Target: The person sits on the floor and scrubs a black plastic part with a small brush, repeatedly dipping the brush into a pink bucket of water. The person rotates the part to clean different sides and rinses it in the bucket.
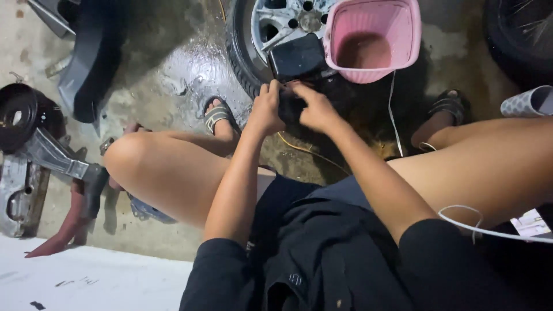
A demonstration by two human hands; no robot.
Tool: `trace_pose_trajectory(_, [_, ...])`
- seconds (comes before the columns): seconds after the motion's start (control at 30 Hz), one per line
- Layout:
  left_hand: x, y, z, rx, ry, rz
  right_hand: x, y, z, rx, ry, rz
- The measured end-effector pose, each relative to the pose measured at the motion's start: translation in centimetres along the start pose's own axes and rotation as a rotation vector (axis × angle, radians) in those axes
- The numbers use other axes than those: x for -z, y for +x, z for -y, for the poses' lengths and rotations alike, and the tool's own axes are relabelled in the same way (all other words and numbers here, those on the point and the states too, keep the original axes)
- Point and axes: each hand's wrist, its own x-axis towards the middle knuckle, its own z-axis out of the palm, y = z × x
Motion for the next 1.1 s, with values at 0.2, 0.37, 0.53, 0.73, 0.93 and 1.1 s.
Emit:
trace_pose_trajectory(0.2, [0.5, 0.2, -0.3, -0.013, -0.011, 0.013, -0.1, -0.3, -3.1, 0.007, 0.028, 0.01])
trace_pose_trajectory(0.37, [-0.1, 0.4, 1.3, -0.056, -0.091, -0.012, -0.9, -0.6, -1.4, -0.063, 0.028, 0.09])
trace_pose_trajectory(0.53, [0.2, 0.8, 1.0, -0.027, -0.045, -0.018, -0.7, -0.5, -0.3, 0.022, -0.012, 0.034])
trace_pose_trajectory(0.73, [1.5, 1.2, 0.5, -0.022, -0.104, 0.018, -0.7, -0.4, -0.5, -0.05, -0.139, 0.052])
trace_pose_trajectory(0.93, [3.5, 1.3, -0.5, 0.044, -0.075, 0.08, -0.1, 0.0, -0.1, -0.136, -0.267, 0.164])
trace_pose_trajectory(1.1, [3.4, 1.6, 1.1, 0.065, -0.06, 0.195, -3.3, -0.1, -2.5, 0.02, -0.282, 0.113])
